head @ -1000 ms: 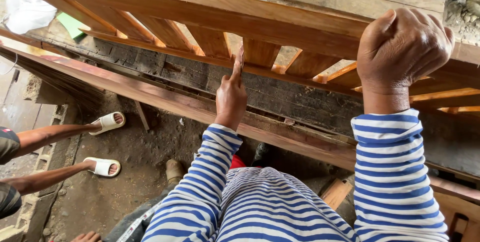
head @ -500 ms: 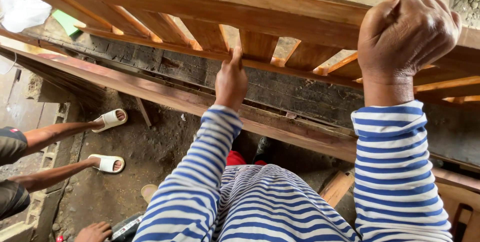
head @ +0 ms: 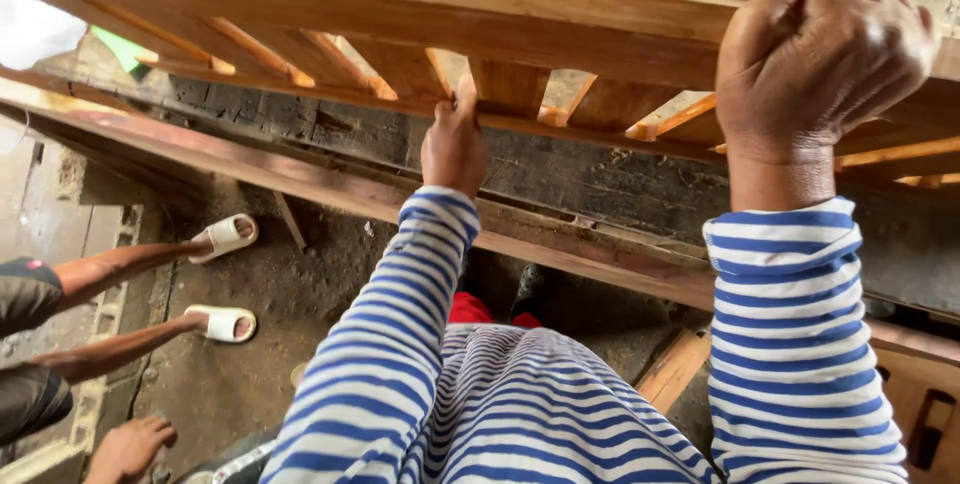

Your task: The person sands the surface of a wooden slatted frame using a small sanding block. They hold the frame steady with one hand while moving the sanding block back and forth along the wood grain with the other hand.

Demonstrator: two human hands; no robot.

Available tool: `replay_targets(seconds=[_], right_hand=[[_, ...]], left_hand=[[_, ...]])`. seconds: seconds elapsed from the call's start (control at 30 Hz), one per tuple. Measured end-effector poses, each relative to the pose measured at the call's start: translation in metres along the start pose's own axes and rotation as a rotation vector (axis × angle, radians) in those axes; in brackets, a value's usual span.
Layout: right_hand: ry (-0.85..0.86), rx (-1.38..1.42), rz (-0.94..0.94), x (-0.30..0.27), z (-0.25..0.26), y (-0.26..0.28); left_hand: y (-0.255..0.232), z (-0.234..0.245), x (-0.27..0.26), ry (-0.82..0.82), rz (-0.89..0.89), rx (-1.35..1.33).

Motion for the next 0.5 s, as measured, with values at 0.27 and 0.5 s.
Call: replay_targets(seconds=[0.27,0.5], right_hand=[[-0.042,-0.043,0.006,0.005,-0.002,0.002],[0.016,-0.032,0.003,0.000,-0.008,-0.006]], left_hand=[[0.027,-0.007,-0.042,-0.037,0.010,-0.329],[0.024,-0.001,-0.009,0.044,-0.082,0.099]])
Point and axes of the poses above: each hand's wrist, its own x-axis towards the middle knuckle, its own z-axis out of the back of the hand, y = z × x, the point moved 3 cm from there along x, towards the middle knuckle, and after that the axes turned 10 degrees about z, right-handed, at the moved point
